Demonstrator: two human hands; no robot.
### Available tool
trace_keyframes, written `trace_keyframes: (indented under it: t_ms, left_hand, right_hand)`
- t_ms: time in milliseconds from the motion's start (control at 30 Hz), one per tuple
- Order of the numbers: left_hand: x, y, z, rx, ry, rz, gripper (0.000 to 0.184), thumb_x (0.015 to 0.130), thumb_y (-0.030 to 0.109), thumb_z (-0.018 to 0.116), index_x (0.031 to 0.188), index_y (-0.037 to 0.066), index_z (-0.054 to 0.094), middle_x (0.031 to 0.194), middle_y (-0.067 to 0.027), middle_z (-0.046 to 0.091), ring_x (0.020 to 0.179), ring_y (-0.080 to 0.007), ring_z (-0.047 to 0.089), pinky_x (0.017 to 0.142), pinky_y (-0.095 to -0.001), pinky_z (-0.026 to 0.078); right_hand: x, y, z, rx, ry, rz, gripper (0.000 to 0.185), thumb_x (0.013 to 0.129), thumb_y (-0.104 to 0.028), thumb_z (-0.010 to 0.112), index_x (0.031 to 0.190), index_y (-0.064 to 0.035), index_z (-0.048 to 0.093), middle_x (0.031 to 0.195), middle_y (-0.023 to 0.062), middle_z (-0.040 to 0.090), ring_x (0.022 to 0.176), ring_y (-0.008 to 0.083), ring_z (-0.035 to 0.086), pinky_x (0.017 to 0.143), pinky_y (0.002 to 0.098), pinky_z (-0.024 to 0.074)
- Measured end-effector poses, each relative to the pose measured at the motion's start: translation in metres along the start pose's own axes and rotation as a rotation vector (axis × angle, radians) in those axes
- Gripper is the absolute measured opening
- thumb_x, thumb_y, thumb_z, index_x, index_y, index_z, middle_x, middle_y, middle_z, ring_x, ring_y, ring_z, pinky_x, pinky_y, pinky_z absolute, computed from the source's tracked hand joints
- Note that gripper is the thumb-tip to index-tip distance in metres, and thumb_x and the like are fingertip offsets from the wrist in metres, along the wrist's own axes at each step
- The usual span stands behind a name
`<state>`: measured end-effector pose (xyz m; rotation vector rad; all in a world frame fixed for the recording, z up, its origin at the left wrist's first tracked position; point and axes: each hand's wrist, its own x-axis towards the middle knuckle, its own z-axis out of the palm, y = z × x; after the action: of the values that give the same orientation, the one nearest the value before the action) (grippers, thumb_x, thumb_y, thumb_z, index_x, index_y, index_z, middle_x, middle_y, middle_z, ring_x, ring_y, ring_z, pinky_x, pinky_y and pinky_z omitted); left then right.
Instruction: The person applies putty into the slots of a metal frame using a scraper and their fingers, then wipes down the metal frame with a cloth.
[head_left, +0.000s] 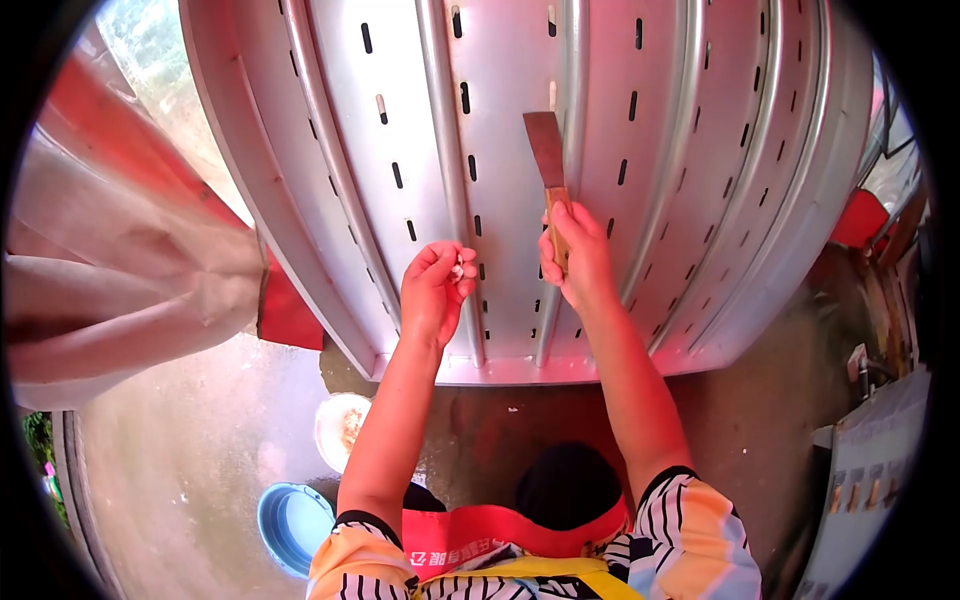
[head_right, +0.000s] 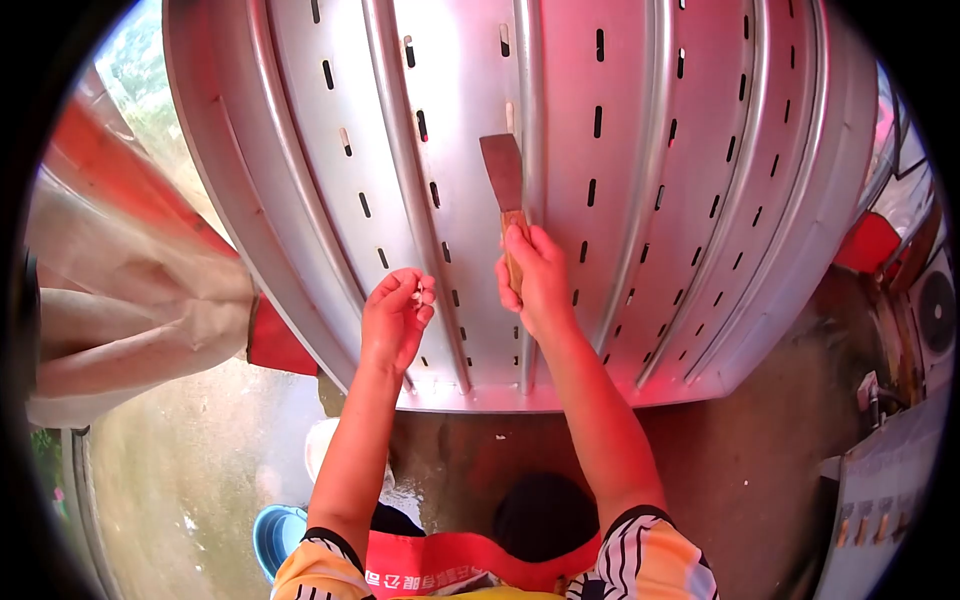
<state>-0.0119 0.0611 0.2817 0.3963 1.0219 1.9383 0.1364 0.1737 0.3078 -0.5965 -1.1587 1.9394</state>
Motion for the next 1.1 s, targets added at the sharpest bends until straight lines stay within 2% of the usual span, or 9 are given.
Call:
trace_keyframes:
  t_ms: [200, 333, 433, 533, 567, 667, 800, 1000, 1100]
  left_hand:
    - [0.000, 0.022, 0.007, 0.210, -0.092, 0.090, 0.020, 0.097, 0.015, 0.047, 0.105, 0.002, 0.059, 0.072, 0.0029, 0.047, 0.058, -0.0059, 0.037, 0.049, -0.0202, 0.028]
    - [0.003, 0.035, 0.038, 0.625, -0.012, 0.234, 0.019, 0.092, 0.022, 0.059, 0.093, 0.003, 0.064, 0.064, 0.0069, 0.042, 0.057, -0.0032, 0.034, 0.049, -0.0201, 0.027]
    - [0.035, 0.040, 0.070, 0.866, -0.063, 0.679, 0.015, 0.085, 0.015, 0.066, 0.094, 0.003, 0.064, 0.062, 0.0015, 0.047, 0.055, -0.0098, 0.043, 0.053, -0.0263, 0.038]
    - [0.068, 0.047, 0.118, 1.218, -0.074, 1.014, 0.028, 0.080, 0.012, 0.067, 0.106, 0.007, 0.059, 0.078, -0.0117, 0.061, 0.065, -0.0287, 0.058, 0.060, -0.0398, 0.045]
    - [0.089, 0.041, 0.128, 1.275, -0.056, 1.217, 0.027, 0.082, 0.013, 0.067, 0.107, 0.008, 0.057, 0.075, -0.0073, 0.062, 0.064, -0.0237, 0.058, 0.060, -0.0343, 0.046]
    - [0.103, 0.038, 0.156, 1.356, -0.073, 1.231, 0.019, 0.082, 0.013, 0.061, 0.098, 0.007, 0.052, 0.090, -0.0115, 0.063, 0.075, -0.0354, 0.061, 0.063, -0.0455, 0.046]
    - [0.111, 0.038, 0.164, 1.504, -0.029, 1.291, 0.014, 0.085, 0.015, 0.061, 0.096, 0.009, 0.055, 0.093, -0.0074, 0.066, 0.077, -0.0298, 0.064, 0.063, -0.0401, 0.049]
    - [0.118, 0.042, 0.164, 1.332, -0.050, 1.258, 0.010, 0.087, 0.014, 0.059, 0.095, 0.008, 0.055, 0.084, -0.0068, 0.064, 0.069, -0.0261, 0.063, 0.060, -0.0368, 0.048]
    - [0.110, 0.051, 0.154, 0.702, -0.147, 0.764, 0.007, 0.089, 0.011, 0.056, 0.093, 0.005, 0.055, 0.079, -0.0054, 0.060, 0.069, -0.0199, 0.061, 0.057, -0.0344, 0.046]
  right_hand:
    - [0.018, -0.022, 0.011, -0.090, 0.024, -0.071, 0.025, 0.096, -0.030, 0.050, 0.085, -0.0087, 0.046, 0.056, 0.0029, 0.046, 0.036, 0.0107, 0.036, 0.035, 0.0263, 0.0269]
    - [0.026, -0.008, -0.006, -0.395, 0.115, -0.254, 0.023, 0.095, -0.026, 0.051, 0.082, -0.0081, 0.047, 0.054, 0.0013, 0.045, 0.037, 0.0095, 0.038, 0.036, 0.0269, 0.0288]
    - [0.007, 0.007, -0.018, -0.465, 0.097, -0.209, 0.022, 0.095, -0.024, 0.052, 0.082, -0.0072, 0.047, 0.054, 0.0004, 0.045, 0.038, 0.0086, 0.039, 0.037, 0.0267, 0.0298]
    - [-0.015, 0.024, -0.032, -0.392, 0.083, -0.104, 0.021, 0.095, -0.023, 0.052, 0.083, -0.0062, 0.048, 0.054, 0.0001, 0.045, 0.038, 0.0083, 0.040, 0.037, 0.0263, 0.0308]
    - [-0.020, 0.030, -0.037, -0.348, 0.083, -0.070, 0.021, 0.095, -0.022, 0.052, 0.083, -0.0059, 0.049, 0.054, 0.0000, 0.045, 0.039, 0.0083, 0.040, 0.037, 0.0262, 0.0311]
    - [-0.030, 0.037, -0.051, -0.350, 0.039, -0.070, 0.018, 0.096, -0.024, 0.050, 0.087, -0.0076, 0.049, 0.053, 0.0011, 0.045, 0.036, 0.0087, 0.037, 0.036, 0.0252, 0.0272]
    - [-0.043, 0.030, -0.062, -0.387, 0.026, -0.024, 0.018, 0.096, -0.023, 0.051, 0.087, -0.0072, 0.049, 0.054, 0.0011, 0.046, 0.037, 0.0087, 0.039, 0.037, 0.0252, 0.0289]
    - [-0.051, 0.034, -0.066, -0.386, 0.004, -0.003, 0.018, 0.095, -0.021, 0.052, 0.086, -0.0064, 0.049, 0.055, 0.0006, 0.047, 0.039, 0.0082, 0.041, 0.038, 0.0246, 0.0311]
    - [-0.052, 0.036, -0.066, -0.354, -0.016, -0.021, 0.019, 0.096, -0.022, 0.052, 0.086, -0.0064, 0.048, 0.055, 0.0004, 0.047, 0.039, 0.0082, 0.041, 0.038, 0.0248, 0.0312]
